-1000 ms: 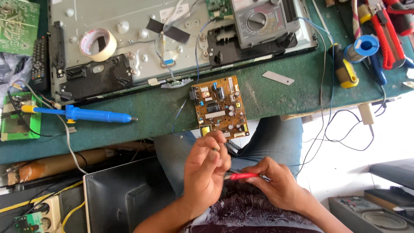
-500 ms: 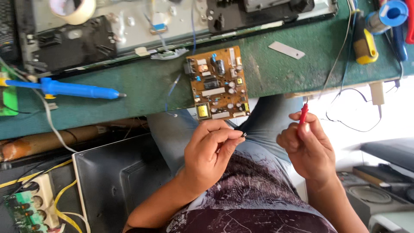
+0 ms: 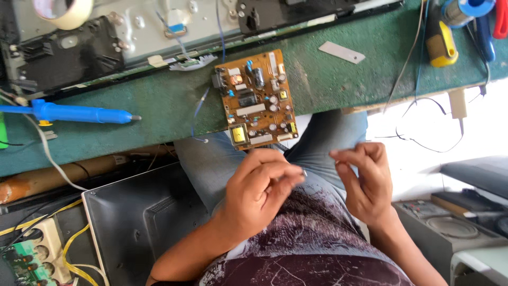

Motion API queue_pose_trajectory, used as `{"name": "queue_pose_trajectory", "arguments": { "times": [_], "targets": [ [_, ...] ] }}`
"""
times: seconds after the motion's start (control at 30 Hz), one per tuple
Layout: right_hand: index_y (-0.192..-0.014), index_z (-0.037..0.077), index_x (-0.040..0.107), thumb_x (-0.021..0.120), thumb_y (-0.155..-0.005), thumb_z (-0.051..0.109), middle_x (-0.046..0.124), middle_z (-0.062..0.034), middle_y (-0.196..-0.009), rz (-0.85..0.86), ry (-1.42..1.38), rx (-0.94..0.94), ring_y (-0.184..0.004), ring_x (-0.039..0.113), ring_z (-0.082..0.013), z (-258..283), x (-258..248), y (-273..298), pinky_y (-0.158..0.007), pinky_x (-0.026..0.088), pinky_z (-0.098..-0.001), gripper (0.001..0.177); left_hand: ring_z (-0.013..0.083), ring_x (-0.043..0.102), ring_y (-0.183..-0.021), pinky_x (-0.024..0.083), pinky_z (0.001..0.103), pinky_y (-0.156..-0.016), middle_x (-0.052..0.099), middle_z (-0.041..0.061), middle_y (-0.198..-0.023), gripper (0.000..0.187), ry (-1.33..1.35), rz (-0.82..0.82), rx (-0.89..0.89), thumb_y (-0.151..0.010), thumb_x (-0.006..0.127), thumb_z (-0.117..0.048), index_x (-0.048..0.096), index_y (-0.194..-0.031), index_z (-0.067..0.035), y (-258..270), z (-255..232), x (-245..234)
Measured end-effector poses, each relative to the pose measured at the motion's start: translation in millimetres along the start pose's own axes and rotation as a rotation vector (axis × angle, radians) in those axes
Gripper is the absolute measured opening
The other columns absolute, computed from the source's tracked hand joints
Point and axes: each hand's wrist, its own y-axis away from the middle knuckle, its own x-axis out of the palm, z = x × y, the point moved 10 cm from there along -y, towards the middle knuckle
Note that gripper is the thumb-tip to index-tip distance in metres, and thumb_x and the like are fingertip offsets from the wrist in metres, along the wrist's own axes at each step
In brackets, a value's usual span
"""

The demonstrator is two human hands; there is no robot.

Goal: The person strips the insulation from a wire using a utility knife and then uses pliers to strip the insulation from another wire. They then pick up a circuit board and place it on their lap, continuing to strip wires and prepare them for connection.

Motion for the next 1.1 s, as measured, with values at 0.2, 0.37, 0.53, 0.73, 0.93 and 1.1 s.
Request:
{"name": "queue_pose_trajectory", "arguments": {
  "times": [0.2, 0.37, 0.53, 0.73, 0.93, 1.1],
  "targets": [
    [-0.129, -0.001, 0.071, 0.065, -0.100, 0.001, 0.064, -0.0113, -0.085, 0.267, 0.018, -0.062, -0.074, 0.063, -0.0223, 33.2, 32.3, -9.2, -0.067, 0.050, -0.0295, 0.029, 0.0082, 0.044, -0.067, 0.037, 0.023, -0.062, 0.065, 0.006, -0.108, 0.008, 0.550, 0.235, -0.432, -0.101, 0.079, -0.015, 0.074, -0.107, -0.012, 39.6, 37.5, 29.5],
    [-0.129, 0.013, 0.051, 0.084, -0.082, 0.059, 0.080, -0.0018, -0.117, 0.425, 0.117, -0.230, -0.129, 0.071, -0.0312, 41.6, 67.1, -1.7, -0.124, 0.038, -0.0661, 0.074, 0.0116, 0.056, -0.084, 0.044, 0.023, -0.071, 0.060, 0.007, -0.109, 0.009, 0.803, 0.120, -0.472, -0.104, 0.076, -0.017, 0.070, -0.110, -0.014, 56.3, 58.4, 30.9],
    [-0.116, 0.007, 0.054, 0.076, -0.097, 0.020, 0.073, -0.0154, -0.115, 0.413, 0.040, -0.244, -0.093, 0.072, -0.0297, 41.6, 87.9, 5.6, -0.089, 0.048, -0.0467, 0.032, 0.0152, 0.060, -0.092, 0.050, 0.026, -0.081, 0.061, 0.009, -0.109, 0.008, 0.789, 0.060, -0.428, -0.104, 0.074, -0.014, 0.069, -0.109, -0.012, 52.0, 60.7, 28.8],
    [-0.126, 0.004, 0.050, 0.073, -0.092, -0.002, 0.078, -0.0200, -0.123, 0.428, -0.252, 0.245, -0.127, 0.074, -0.0245, -3.9, 69.6, 23.8, -0.111, 0.060, -0.0356, 0.041, 0.0216, 0.071, -0.092, 0.061, 0.029, -0.079, 0.072, 0.015, -0.109, 0.005, 0.397, 0.060, -0.235, -0.103, 0.070, -0.008, 0.068, -0.106, -0.005, 24.9, 46.6, -16.0],
    [-0.132, 0.001, 0.057, 0.084, -0.083, 0.006, 0.088, -0.0204, -0.103, 0.249, -0.384, 0.557, -0.105, 0.080, -0.0218, -19.6, 52.8, 22.0, -0.101, 0.054, -0.0315, 0.056, 0.0179, 0.071, -0.087, 0.060, 0.026, -0.070, 0.075, 0.012, -0.113, 0.006, 0.267, 0.255, -0.195, -0.105, 0.071, -0.010, 0.070, -0.111, -0.009, 35.1, 53.4, -1.4],
    [-0.136, 0.004, 0.059, 0.084, -0.085, 0.008, 0.088, -0.0190, -0.096, 0.305, -0.445, 0.594, -0.104, 0.077, -0.0209, -16.9, 68.3, 12.7, -0.107, 0.053, -0.0341, 0.057, 0.0328, 0.076, -0.106, 0.062, 0.042, -0.096, 0.070, 0.017, -0.123, 0.014, 0.219, 0.372, -0.015, -0.111, 0.066, -0.009, 0.066, -0.125, -0.005, 43.3, 48.6, 8.6]
  ]
}}
